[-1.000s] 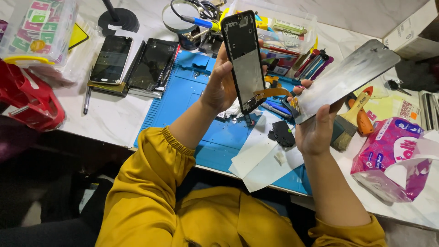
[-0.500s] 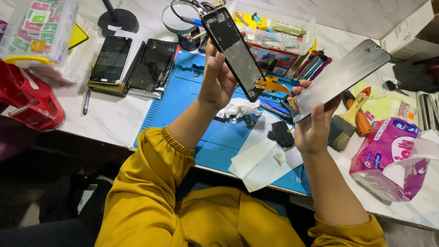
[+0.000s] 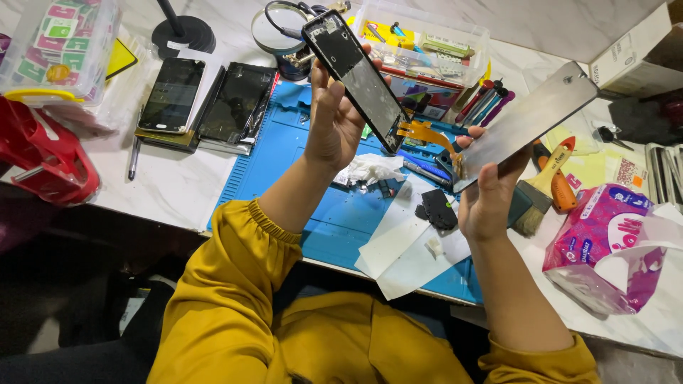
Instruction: Repairing a mobile phone by cleaning components and assembling the internal chassis and battery.
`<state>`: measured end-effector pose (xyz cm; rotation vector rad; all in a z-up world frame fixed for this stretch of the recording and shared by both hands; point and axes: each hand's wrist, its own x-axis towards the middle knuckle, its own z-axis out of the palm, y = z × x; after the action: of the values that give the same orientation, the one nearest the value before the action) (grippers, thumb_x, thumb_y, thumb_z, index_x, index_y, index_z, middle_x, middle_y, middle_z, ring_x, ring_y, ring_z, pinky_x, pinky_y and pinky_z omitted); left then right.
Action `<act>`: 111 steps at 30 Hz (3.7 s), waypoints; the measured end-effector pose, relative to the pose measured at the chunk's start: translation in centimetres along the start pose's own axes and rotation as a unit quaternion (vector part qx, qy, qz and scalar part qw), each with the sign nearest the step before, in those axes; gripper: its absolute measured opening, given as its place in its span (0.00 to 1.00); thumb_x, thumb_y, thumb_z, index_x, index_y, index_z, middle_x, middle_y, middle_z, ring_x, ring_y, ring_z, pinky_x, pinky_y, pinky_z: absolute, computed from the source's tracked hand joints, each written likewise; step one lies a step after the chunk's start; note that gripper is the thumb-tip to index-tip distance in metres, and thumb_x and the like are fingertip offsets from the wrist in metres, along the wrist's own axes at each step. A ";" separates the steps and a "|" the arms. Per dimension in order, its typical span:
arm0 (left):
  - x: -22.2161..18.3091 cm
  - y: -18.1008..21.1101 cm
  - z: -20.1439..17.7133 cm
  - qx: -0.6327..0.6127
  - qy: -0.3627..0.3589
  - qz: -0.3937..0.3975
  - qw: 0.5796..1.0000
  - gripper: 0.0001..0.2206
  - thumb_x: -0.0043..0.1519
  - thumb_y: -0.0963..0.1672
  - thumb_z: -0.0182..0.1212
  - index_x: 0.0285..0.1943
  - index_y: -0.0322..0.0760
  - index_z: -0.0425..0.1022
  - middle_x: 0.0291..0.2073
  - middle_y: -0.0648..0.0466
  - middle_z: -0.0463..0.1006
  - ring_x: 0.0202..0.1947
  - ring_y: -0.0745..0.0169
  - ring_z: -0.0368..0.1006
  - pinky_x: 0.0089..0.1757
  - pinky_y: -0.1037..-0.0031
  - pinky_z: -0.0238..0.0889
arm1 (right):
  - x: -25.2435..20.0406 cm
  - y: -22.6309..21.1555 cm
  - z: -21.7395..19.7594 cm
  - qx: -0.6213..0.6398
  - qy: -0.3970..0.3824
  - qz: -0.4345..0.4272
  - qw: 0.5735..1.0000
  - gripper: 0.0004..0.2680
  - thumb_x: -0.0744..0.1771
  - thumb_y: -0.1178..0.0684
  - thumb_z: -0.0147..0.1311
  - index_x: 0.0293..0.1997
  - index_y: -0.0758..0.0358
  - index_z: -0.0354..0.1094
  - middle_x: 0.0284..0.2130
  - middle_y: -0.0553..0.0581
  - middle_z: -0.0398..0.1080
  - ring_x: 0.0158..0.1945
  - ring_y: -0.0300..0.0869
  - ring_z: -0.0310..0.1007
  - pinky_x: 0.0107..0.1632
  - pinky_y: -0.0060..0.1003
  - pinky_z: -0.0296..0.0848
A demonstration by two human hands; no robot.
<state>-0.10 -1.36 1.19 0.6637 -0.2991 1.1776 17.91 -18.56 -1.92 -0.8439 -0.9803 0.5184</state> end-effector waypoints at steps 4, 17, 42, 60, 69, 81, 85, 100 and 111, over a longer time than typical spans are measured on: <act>-0.1 -0.5 -1.0 -0.008 -0.017 0.011 1.000 0.30 0.68 0.43 0.67 0.76 0.45 0.54 0.69 0.39 0.67 0.63 0.43 0.72 0.63 0.49 0.70 | 0.0 0.3 -0.1 -0.010 -0.017 -0.023 1.000 0.26 0.70 0.37 0.58 0.75 0.41 0.44 0.63 0.62 0.63 0.63 0.48 0.67 0.74 0.50 0.64; -0.8 -0.9 0.5 0.367 -0.047 0.090 0.925 0.33 0.67 0.46 0.68 0.77 0.52 0.51 0.63 0.44 0.67 0.61 0.51 0.73 0.57 0.62 0.77 | -0.2 0.2 0.0 -0.100 -0.092 -0.043 0.990 0.24 0.73 0.39 0.50 0.77 0.45 0.40 0.64 0.64 0.60 0.63 0.47 0.65 0.67 0.47 0.65; -1.7 -2.4 0.8 0.576 0.039 0.017 0.816 0.38 0.55 0.56 0.71 0.74 0.62 0.53 0.57 0.52 0.75 0.54 0.58 0.76 0.41 0.74 0.75 | 1.1 0.8 0.4 -0.086 -0.040 0.152 0.984 0.29 0.68 0.34 0.52 0.76 0.50 0.44 0.57 0.60 0.69 0.55 0.42 0.74 0.53 0.37 0.77; -1.6 -2.2 0.9 0.558 0.047 0.003 0.829 0.38 0.55 0.57 0.69 0.73 0.62 0.54 0.56 0.54 0.76 0.52 0.59 0.75 0.39 0.74 0.72 | 1.3 0.5 0.7 -0.094 -0.027 0.161 0.982 0.29 0.67 0.33 0.53 0.74 0.49 0.46 0.57 0.60 0.69 0.55 0.42 0.73 0.53 0.38 0.77; -1.0 -1.7 1.3 0.467 0.036 -0.061 0.881 0.37 0.55 0.56 0.68 0.73 0.52 0.56 0.52 0.50 0.78 0.46 0.60 0.79 0.46 0.72 0.77 | 1.1 -0.9 1.9 -0.045 -0.049 0.183 0.981 0.32 0.65 0.29 0.53 0.76 0.48 0.46 0.56 0.60 0.68 0.52 0.43 0.67 0.52 0.35 0.69; -0.1 -1.8 -0.9 0.222 -0.003 -0.089 0.971 0.35 0.61 0.49 0.61 0.77 0.48 0.47 0.59 0.44 0.70 0.53 0.49 0.74 0.49 0.60 0.76 | 0.7 -0.3 0.4 -0.025 -0.071 0.153 0.985 0.34 0.64 0.27 0.56 0.75 0.53 0.47 0.58 0.59 0.65 0.55 0.45 0.69 0.54 0.37 0.72; -0.5 -2.1 -2.0 0.229 -0.083 -0.022 0.970 0.31 0.67 0.49 0.61 0.77 0.52 0.50 0.63 0.44 0.70 0.60 0.50 0.71 0.57 0.54 0.73 | 0.6 0.8 -0.7 -0.038 -0.078 0.121 0.989 0.32 0.65 0.28 0.57 0.73 0.51 0.50 0.60 0.58 0.64 0.60 0.48 0.68 0.55 0.41 0.73; -0.9 -2.3 -1.6 0.206 -0.137 -0.011 0.969 0.35 0.67 0.50 0.66 0.80 0.52 0.48 0.69 0.42 0.68 0.65 0.46 0.71 0.64 0.53 0.69 | -0.1 0.1 0.1 -0.076 -0.090 -0.009 0.993 0.27 0.71 0.35 0.53 0.77 0.47 0.42 0.63 0.65 0.62 0.63 0.48 0.64 0.69 0.46 0.64; -1.6 -1.4 0.1 0.240 -0.168 0.017 0.956 0.36 0.68 0.46 0.65 0.82 0.54 0.44 0.68 0.45 0.63 0.69 0.47 0.68 0.67 0.56 0.71 | 0.1 -1.0 0.9 -0.146 -0.040 0.006 0.988 0.26 0.70 0.34 0.53 0.72 0.53 0.48 0.54 0.58 0.64 0.53 0.40 0.64 0.61 0.37 0.66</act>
<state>0.62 -2.99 -0.06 1.2960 -0.3114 1.1766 17.16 -18.78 -0.79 -1.0981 -1.1436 0.4270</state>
